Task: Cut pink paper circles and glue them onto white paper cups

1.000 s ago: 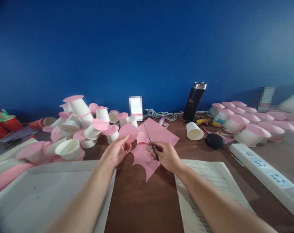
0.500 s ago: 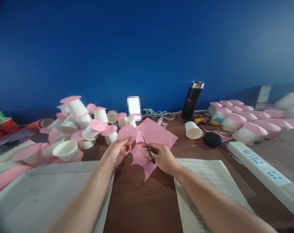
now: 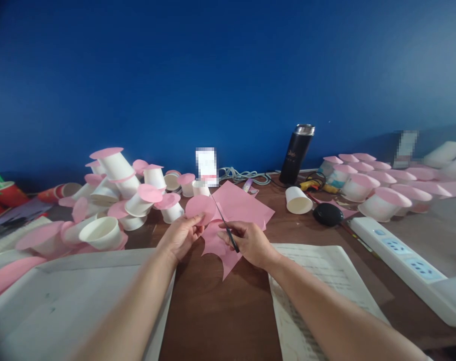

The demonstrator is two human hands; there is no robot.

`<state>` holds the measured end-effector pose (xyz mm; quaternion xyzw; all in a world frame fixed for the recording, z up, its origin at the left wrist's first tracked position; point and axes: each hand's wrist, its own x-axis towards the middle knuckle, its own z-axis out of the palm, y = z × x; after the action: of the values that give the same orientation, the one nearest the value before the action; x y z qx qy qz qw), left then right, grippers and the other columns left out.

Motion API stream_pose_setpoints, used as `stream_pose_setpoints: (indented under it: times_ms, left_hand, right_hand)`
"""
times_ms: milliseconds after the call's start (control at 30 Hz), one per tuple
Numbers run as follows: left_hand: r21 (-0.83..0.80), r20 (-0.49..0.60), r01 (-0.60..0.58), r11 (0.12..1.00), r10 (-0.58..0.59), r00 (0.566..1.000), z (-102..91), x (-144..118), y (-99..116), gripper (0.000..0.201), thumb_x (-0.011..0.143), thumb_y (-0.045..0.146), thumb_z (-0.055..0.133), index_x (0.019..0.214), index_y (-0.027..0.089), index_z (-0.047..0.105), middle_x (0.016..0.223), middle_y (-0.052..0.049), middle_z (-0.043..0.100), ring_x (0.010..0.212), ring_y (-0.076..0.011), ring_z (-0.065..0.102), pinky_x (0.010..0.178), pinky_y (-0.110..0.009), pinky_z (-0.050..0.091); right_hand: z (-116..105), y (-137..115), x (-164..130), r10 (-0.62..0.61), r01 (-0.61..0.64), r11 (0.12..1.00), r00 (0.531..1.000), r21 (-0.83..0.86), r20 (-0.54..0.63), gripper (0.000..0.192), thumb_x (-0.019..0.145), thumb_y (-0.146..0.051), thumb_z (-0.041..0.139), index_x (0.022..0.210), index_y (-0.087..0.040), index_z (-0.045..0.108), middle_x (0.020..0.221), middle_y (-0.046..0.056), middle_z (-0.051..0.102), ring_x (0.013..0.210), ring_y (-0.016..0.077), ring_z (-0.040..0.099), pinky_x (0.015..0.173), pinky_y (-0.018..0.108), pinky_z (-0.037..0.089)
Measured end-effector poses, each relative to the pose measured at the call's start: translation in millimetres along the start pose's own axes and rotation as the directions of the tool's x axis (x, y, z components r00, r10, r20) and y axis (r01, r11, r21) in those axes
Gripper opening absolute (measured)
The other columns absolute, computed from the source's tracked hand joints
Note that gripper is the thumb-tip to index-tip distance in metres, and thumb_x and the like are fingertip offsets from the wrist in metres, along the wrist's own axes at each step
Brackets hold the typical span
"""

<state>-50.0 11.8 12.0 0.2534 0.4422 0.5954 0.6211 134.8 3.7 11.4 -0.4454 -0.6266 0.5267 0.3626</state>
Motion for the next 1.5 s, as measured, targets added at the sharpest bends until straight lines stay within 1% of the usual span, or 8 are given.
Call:
stream_pose_setpoints:
  times_ms: [167, 533, 700, 867, 1000, 1167, 1367, 1500]
  left_hand:
    - [0.033, 0.019, -0.024, 0.999, 0.024, 1.0, -3.2, 2.7, -2.6, 0.033, 0.057, 0.024, 0.084, 0.082, 0.014, 0.066, 0.079, -0.002, 0.066, 0.065, -0.0073, 0.054, 0.062, -0.021, 0.039]
    - [0.047, 0.024, -0.03, 0.998, 0.029, 0.999, -4.0, 3.6, -4.4, 0.032, 0.057, 0.026, 0.084, 0.081, 0.015, 0.066, 0.078, -0.001, 0.066, 0.063, -0.0074, 0.054, 0.061, -0.021, 0.038]
    - [0.045, 0.027, -0.031, 0.999, 0.03, 0.999, -4.4, 4.0, -4.5, 0.031, 0.057, 0.025, 0.083, 0.08, 0.015, 0.066, 0.077, 0.0, 0.065, 0.063, -0.0072, 0.053, 0.06, -0.021, 0.038]
    - [0.036, 0.026, -0.031, 0.999, 0.03, 0.999, -3.1, 2.6, -3.2, 0.032, 0.055, 0.025, 0.085, 0.079, 0.015, 0.066, 0.076, 0.0, 0.065, 0.062, -0.0071, 0.052, 0.06, -0.021, 0.038]
    - [0.031, 0.019, -0.018, 0.999, 0.017, 1.0, -2.2, 2.0, -2.4, 0.033, 0.055, 0.025, 0.085, 0.08, 0.014, 0.066, 0.078, 0.0, 0.066, 0.063, -0.0069, 0.053, 0.061, -0.021, 0.038]
    - [0.03, 0.022, -0.018, 0.999, 0.017, 1.0, -2.2, 2.2, -2.3, 0.033, 0.055, 0.025, 0.085, 0.08, 0.014, 0.066, 0.078, -0.001, 0.065, 0.064, -0.0069, 0.053, 0.061, -0.021, 0.038]
    - [0.042, 0.039, -0.028, 0.999, 0.026, 0.999, -3.8, 3.0, -4.2, 0.032, 0.058, 0.025, 0.084, 0.082, 0.014, 0.065, 0.077, -0.001, 0.063, 0.063, -0.0068, 0.05, 0.058, -0.019, 0.037]
    - [0.059, 0.035, -0.017, 0.998, 0.015, 0.999, -2.8, 2.4, -4.0, 0.034, 0.057, 0.026, 0.084, 0.083, 0.014, 0.066, 0.08, -0.001, 0.063, 0.064, -0.007, 0.051, 0.058, -0.019, 0.038]
  right_hand:
    - [-0.7, 1.7, 0.2, 0.004, -0.004, 1.0, 1.0, 0.005, -0.012, 0.06, 0.071, -0.052, 0.073, 0.111, -0.009, 0.07, 0.061, 0.0, 0.055, 0.055, 0.0101, 0.046, 0.052, 0.025, 0.038]
    - [-0.4, 0.8, 0.7, 0.014, -0.014, 1.0, 1.0, 0.027, 0.0, 0.062, 0.068, -0.055, 0.073, 0.11, -0.009, 0.07, 0.062, 0.0, 0.056, 0.055, 0.0099, 0.045, 0.052, 0.025, 0.037]
    - [-0.3, 0.1, 0.1, 0.011, -0.011, 0.999, 1.0, 0.046, -0.009, 0.06, 0.069, -0.052, 0.073, 0.109, -0.009, 0.07, 0.062, 0.0, 0.055, 0.056, 0.0096, 0.045, 0.052, 0.024, 0.036]
    - [-0.8, -1.6, -0.6, 0.006, -0.005, 1.0, 1.0, 0.011, -0.031, 0.058, 0.069, -0.052, 0.072, 0.108, -0.009, 0.071, 0.06, -0.001, 0.054, 0.056, 0.01, 0.045, 0.052, 0.025, 0.037]
    - [-0.7, -1.2, -0.5, 0.001, -0.001, 1.0, 1.0, -0.002, -0.023, 0.062, 0.07, -0.054, 0.072, 0.11, -0.008, 0.07, 0.06, 0.0, 0.054, 0.055, 0.0103, 0.046, 0.052, 0.025, 0.038]
    - [-1.2, 3.4, 0.3, -0.012, 0.011, 0.999, 1.0, -0.041, -0.019, 0.059, 0.072, -0.053, 0.071, 0.112, -0.01, 0.07, 0.061, 0.0, 0.055, 0.056, 0.0102, 0.046, 0.053, 0.025, 0.038]
    - [-1.2, 3.6, 0.1, -0.015, 0.014, 0.999, 1.0, -0.03, -0.027, 0.059, 0.072, -0.053, 0.072, 0.112, -0.009, 0.069, 0.06, -0.001, 0.053, 0.055, 0.0098, 0.044, 0.052, 0.024, 0.036]
    - [-0.9, 4.1, 0.1, -0.01, 0.01, 1.0, 1.0, -0.019, -0.016, 0.059, 0.073, -0.052, 0.071, 0.113, -0.009, 0.069, 0.06, -0.001, 0.053, 0.055, 0.0098, 0.044, 0.053, 0.025, 0.036]
